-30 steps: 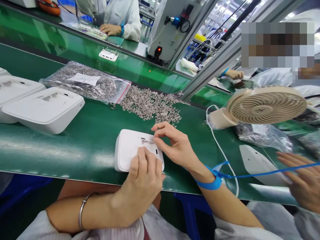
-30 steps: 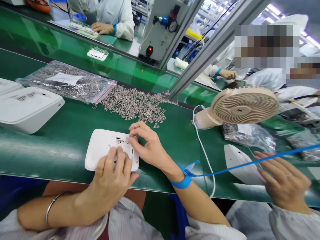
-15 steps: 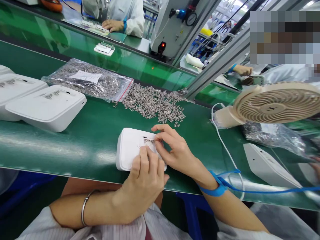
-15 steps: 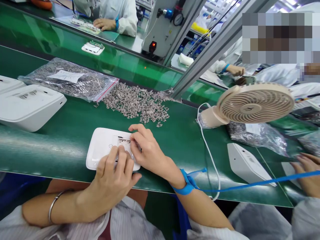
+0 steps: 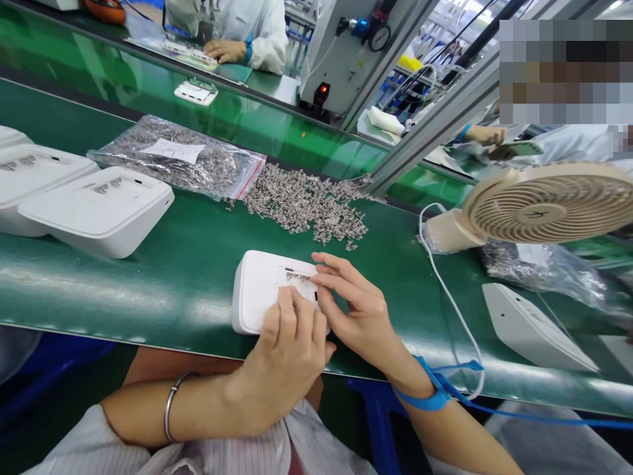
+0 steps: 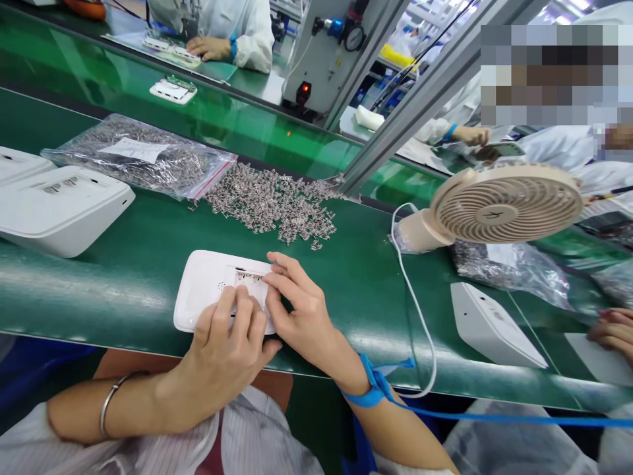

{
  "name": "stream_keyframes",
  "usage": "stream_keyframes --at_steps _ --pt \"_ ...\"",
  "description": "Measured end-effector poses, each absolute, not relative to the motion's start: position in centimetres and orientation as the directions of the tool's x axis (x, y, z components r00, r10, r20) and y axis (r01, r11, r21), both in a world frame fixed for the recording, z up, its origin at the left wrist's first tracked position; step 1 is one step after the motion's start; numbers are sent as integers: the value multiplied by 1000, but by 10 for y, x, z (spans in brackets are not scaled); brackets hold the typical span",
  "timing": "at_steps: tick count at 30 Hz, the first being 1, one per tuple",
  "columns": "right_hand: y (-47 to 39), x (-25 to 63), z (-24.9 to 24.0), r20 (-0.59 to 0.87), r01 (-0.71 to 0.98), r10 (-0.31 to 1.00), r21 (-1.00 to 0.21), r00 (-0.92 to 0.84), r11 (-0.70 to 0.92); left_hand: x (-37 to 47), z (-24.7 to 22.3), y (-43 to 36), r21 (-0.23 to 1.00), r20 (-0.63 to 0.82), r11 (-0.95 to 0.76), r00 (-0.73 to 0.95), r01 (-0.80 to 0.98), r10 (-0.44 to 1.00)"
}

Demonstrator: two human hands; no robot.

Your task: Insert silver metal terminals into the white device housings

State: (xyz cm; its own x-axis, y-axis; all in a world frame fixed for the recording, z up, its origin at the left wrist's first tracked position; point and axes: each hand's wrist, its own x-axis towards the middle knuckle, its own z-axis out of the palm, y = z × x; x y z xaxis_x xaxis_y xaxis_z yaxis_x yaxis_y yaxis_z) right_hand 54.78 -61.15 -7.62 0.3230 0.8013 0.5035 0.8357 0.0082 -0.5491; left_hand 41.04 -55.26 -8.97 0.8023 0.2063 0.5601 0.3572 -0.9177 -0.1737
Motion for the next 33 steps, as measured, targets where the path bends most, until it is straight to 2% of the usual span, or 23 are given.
stream_keyframes --at_steps 5,7,10,12,14,17,19,24,27,29,31,33 --pt "-615 546 -79 511 874 809 -486 290 -7 412 -90 -552 -180 576 -914 793 362 201" --pt "-617 545 -77 513 918 828 -396 227 -7 412 -90 -552 -195 573 -911 796 363 194" --pt "-617 543 -70 497 981 865 -191 67 34 411 -90 -553 -225 575 -894 794 387 199" --pt "-614 544 -68 485 991 874 -127 22 46 411 -89 -554 -235 586 -882 784 408 206" --pt "-608 546 -69 506 983 858 -185 93 3 410 -88 -555 -246 581 -877 787 413 208" --pt "-601 550 -75 540 931 798 -360 268 -69 410 -86 -557 -282 547 -868 812 409 205" --pt "-598 551 -79 532 896 776 -435 338 -92 409 -85 -559 -307 529 -860 824 408 202" --pt "-594 550 -82 516 851 753 -514 408 -110 401 -80 -558 -301 486 -890 858 343 166" --pt "-595 556 -81 573 845 674 -514 466 -147 397 -72 -544 -282 454 -918 882 280 130" --pt "-602 567 -80 633 843 576 -495 517 -212 397 -63 -527 -319 412 -885 891 338 191" --pt "-617 584 -78 692 833 465 -457 553 -311 399 -52 -507 -357 323 -819 882 450 344" --pt "-641 607 -77 736 791 349 -406 580 -457 399 -40 -489 -334 248 -759 829 559 501"
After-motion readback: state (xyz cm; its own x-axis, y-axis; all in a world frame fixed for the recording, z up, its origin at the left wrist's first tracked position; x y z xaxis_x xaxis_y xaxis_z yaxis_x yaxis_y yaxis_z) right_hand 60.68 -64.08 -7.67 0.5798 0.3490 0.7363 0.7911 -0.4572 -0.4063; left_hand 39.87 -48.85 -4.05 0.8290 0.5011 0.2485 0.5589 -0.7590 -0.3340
